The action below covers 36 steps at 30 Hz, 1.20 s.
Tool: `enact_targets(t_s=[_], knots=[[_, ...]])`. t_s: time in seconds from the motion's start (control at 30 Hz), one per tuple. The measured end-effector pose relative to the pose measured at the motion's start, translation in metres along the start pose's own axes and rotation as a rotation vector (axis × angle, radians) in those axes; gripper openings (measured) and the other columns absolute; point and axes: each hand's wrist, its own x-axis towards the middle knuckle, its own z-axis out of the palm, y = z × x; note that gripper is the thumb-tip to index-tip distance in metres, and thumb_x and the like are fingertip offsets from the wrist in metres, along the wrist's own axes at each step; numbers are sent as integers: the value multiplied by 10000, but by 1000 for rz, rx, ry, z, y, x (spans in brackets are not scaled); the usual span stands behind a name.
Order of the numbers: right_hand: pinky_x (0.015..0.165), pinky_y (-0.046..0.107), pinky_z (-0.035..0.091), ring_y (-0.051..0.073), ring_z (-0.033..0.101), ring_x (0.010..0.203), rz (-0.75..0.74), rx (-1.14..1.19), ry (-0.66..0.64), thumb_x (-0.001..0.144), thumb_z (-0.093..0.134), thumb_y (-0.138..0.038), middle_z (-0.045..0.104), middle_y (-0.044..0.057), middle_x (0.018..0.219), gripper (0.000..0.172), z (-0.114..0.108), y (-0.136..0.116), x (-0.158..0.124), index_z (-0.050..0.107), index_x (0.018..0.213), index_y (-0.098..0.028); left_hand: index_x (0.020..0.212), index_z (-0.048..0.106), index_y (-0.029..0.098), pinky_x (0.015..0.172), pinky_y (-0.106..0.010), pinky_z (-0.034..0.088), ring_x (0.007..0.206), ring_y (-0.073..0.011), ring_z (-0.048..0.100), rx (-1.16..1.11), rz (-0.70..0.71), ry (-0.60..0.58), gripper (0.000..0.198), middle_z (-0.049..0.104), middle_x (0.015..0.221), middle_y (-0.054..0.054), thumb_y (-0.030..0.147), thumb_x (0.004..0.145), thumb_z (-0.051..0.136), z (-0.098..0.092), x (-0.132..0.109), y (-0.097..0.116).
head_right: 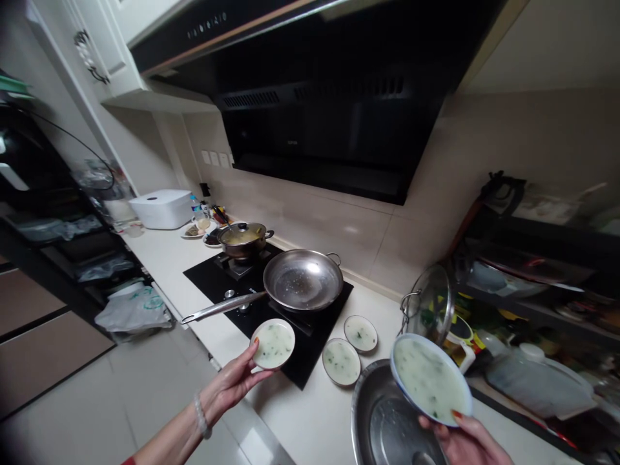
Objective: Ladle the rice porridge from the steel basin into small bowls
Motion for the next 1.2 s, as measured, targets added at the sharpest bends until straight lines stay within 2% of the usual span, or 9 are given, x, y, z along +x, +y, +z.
enact_targets(t_s=[0.13,0.27,0.37,0.5,0.7,0.93,1.07,1.2], knots=[[531,256,605,236,718,681,-26,14,-92,601,637,-7,731,86,817,381,69,-2,5,605,936,-185,1312,502,116,644,-402,633,963,-372,681,25,4,-76,580,671,1104,-203,255,791,716,12,-5,29],[516,245,594,226,709,649,-50,15,-204,609,670,-34,725,103,797,235,111,4,24,608,797,-162,1326,498,140,722,-430,622,995,-358,673,69,27,-167,579,670,1124,-188,285,804,705,32,2,63],[516,244,593,222,709,658,-40,9,-267,616,677,-44,717,100,790,200,138,8,40,599,761,-157,1288,521,97,746,-445,614,940,-326,693,92,29,-168,527,684,1073,-183,273,819,685,50,15,90],[500,263,593,215,705,676,-23,-5,-350,642,648,-58,709,66,792,208,177,12,60,582,796,-181,1257,521,64,696,-438,619,892,-310,699,131,28,-185,485,686,1002,-170,263,836,658,74,44,121],[482,245,571,200,689,656,-25,24,-350,615,604,-32,698,81,811,279,232,16,92,574,853,-174,1233,502,41,723,-432,612,850,-265,699,278,91,-169,462,675,968,-156,250,847,646,98,89,149],[525,235,580,146,629,566,-28,-26,-265,613,574,-23,634,47,698,213,270,24,130,544,765,-169,1108,547,41,604,-410,607,666,-250,689,528,214,-117,465,663,804,-119,290,765,737,110,132,166],[486,225,565,117,569,475,-21,-102,-200,632,575,-36,553,-5,582,196,281,25,146,521,753,-181,1098,541,42,518,-408,581,533,-222,642,674,313,-89,517,624,717,-74,278,707,783,117,151,171],[457,210,545,101,543,439,-49,-215,-137,653,572,-66,549,-17,562,176,287,20,154,506,759,-189,1089,544,76,514,-403,560,552,-237,642,813,429,-53,531,616,771,-85,281,669,797,124,160,175]])
